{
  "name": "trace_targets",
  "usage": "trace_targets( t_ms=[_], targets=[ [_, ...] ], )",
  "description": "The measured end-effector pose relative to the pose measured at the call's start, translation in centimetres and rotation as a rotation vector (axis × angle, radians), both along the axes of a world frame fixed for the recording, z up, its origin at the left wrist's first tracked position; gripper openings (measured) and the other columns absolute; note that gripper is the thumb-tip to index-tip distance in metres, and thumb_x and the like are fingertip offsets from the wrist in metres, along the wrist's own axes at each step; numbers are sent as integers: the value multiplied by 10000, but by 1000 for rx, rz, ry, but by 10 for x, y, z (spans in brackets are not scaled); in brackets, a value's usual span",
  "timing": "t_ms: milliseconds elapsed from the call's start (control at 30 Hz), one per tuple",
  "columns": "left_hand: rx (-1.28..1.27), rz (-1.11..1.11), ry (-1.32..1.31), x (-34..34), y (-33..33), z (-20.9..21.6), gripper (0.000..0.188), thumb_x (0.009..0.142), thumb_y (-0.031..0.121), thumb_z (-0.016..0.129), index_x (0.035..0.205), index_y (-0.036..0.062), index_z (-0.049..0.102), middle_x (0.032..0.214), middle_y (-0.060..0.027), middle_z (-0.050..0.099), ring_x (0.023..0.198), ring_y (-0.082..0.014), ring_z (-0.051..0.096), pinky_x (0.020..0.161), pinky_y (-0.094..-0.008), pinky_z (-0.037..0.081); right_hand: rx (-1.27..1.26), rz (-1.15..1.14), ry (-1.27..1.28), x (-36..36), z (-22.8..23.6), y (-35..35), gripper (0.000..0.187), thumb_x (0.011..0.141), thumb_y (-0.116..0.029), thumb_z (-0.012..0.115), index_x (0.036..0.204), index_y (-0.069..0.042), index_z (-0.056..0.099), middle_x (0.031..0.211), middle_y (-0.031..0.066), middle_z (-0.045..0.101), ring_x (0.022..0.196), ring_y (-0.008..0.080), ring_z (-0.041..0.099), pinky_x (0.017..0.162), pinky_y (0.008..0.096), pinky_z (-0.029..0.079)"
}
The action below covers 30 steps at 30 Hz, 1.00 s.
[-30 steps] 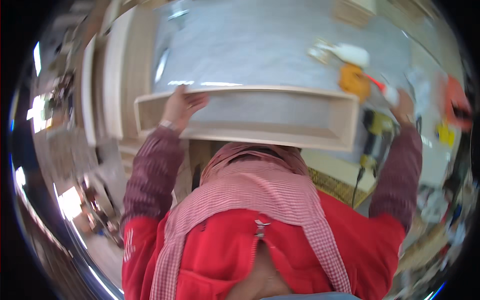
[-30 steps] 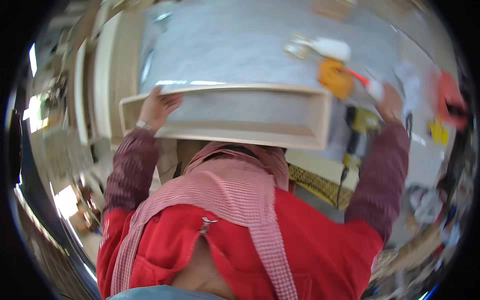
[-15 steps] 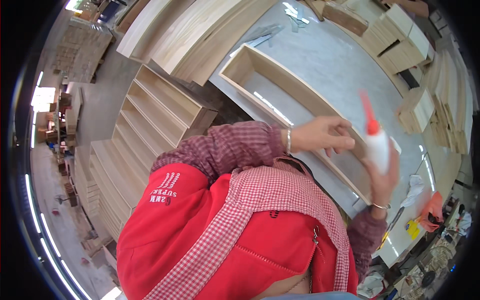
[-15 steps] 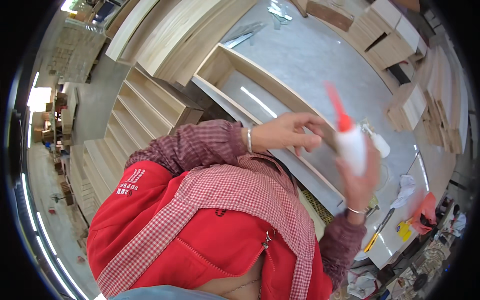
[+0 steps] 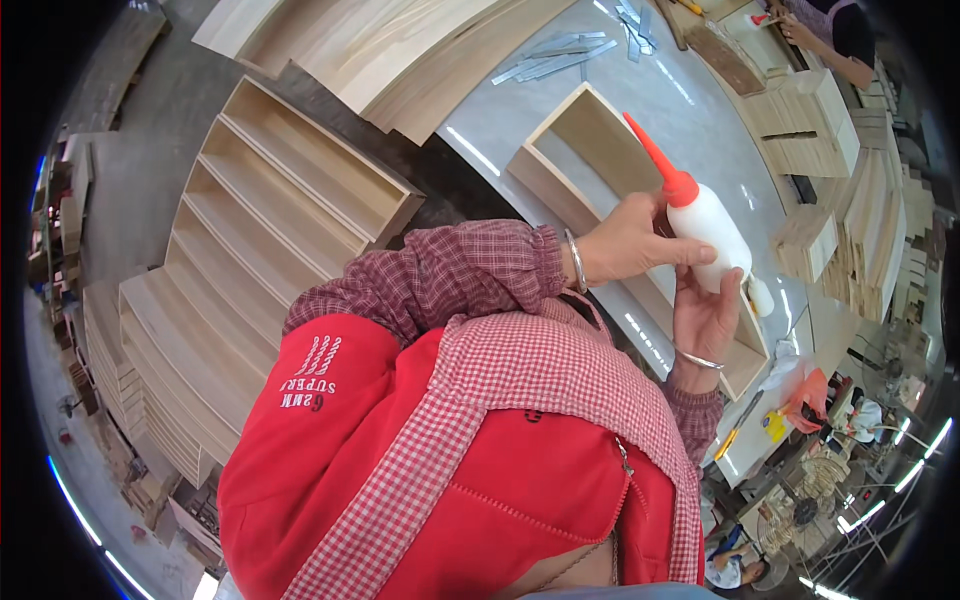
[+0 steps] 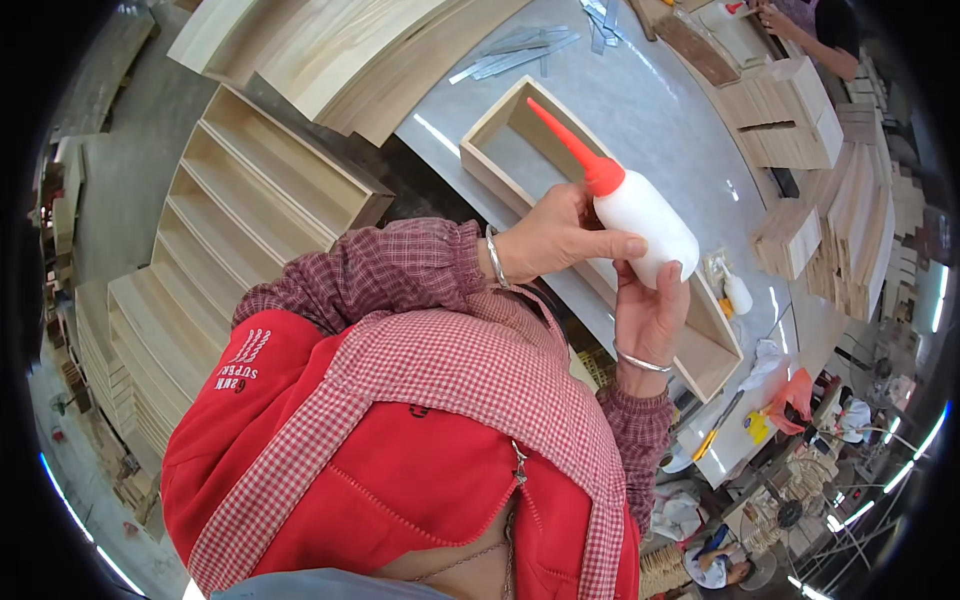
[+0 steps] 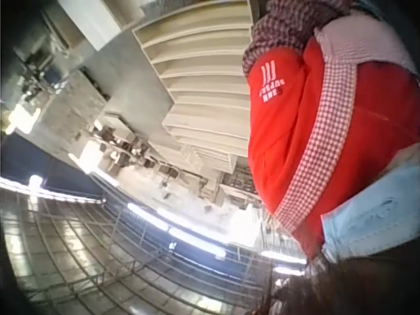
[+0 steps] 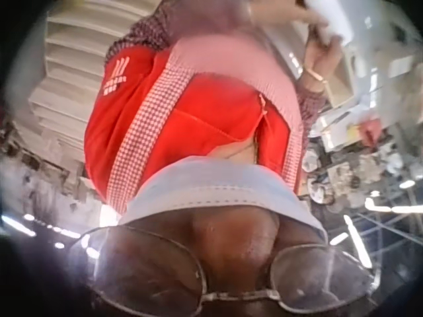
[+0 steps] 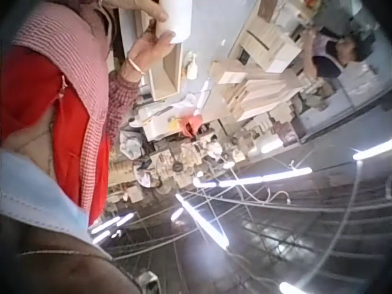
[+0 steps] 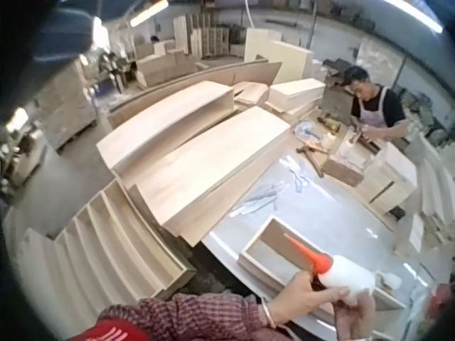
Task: Assembling wooden drawers by applying glue and using a pneumatic nail gun to join wood panels.
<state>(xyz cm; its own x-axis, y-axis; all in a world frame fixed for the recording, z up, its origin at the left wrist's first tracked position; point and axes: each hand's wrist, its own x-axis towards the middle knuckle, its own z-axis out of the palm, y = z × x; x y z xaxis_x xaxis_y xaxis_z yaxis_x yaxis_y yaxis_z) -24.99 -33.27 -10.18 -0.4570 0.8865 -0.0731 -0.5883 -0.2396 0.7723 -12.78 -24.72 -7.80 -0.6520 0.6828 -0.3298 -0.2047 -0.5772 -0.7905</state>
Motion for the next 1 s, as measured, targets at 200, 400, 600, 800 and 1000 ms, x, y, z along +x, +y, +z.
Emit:
trace_targets(
  t_ms=[200, 400, 600, 800, 1000],
  targets=[
    [5, -18, -57, 2, -1, -6, 457, 701, 137, 732, 1078, -21, 526, 921, -116, 607, 788, -163, 572, 684, -246, 479, -15, -47, -41, -4, -3, 2, 507, 822, -289, 610, 1200, 2, 439, 1116, 137, 535, 1028, 233, 534, 881, 341, 444],
    [-78, -23, 304, 5, -8, -26, 485, 752, 230, 688, 1135, -16, 519, 941, -113, 607, 774, -146, 569, 676, -242, 473, 211, -157, -240, -19, 28, 12, 496, 792, -223, 622, 1179, 27, 441, 1094, 151, 543, 1010, 255, 545, 871, 339, 453],
    [-309, -260, 307, -12, -59, -66, 415, 808, 267, 623, 1127, 9, 561, 942, -81, 614, 701, -116, 534, 619, -213, 439, 1073, -18, -525, -22, 20, 86, 441, 779, -189, 638, 1124, 29, 469, 999, 158, 548, 857, 243, 575, 765, 286, 480],
    [-639, -139, 378, -25, -119, -122, 338, 821, 254, 576, 1049, 5, 599, 927, -76, 631, 759, -140, 567, 687, -228, 462, 542, -42, -276, -43, 2, 74, 401, 786, -183, 640, 1091, 22, 479, 974, 144, 544, 840, 223, 572, 719, 264, 490],
    [-786, -73, 479, -22, -138, -145, 302, 843, 226, 572, 1060, 19, 603, 806, -43, 599, 647, -98, 481, 593, -199, 403, 381, 21, -298, -58, -28, 73, 376, 802, -190, 634, 1076, 17, 480, 965, 137, 539, 835, 216, 573, 708, 263, 494]
  ],
)
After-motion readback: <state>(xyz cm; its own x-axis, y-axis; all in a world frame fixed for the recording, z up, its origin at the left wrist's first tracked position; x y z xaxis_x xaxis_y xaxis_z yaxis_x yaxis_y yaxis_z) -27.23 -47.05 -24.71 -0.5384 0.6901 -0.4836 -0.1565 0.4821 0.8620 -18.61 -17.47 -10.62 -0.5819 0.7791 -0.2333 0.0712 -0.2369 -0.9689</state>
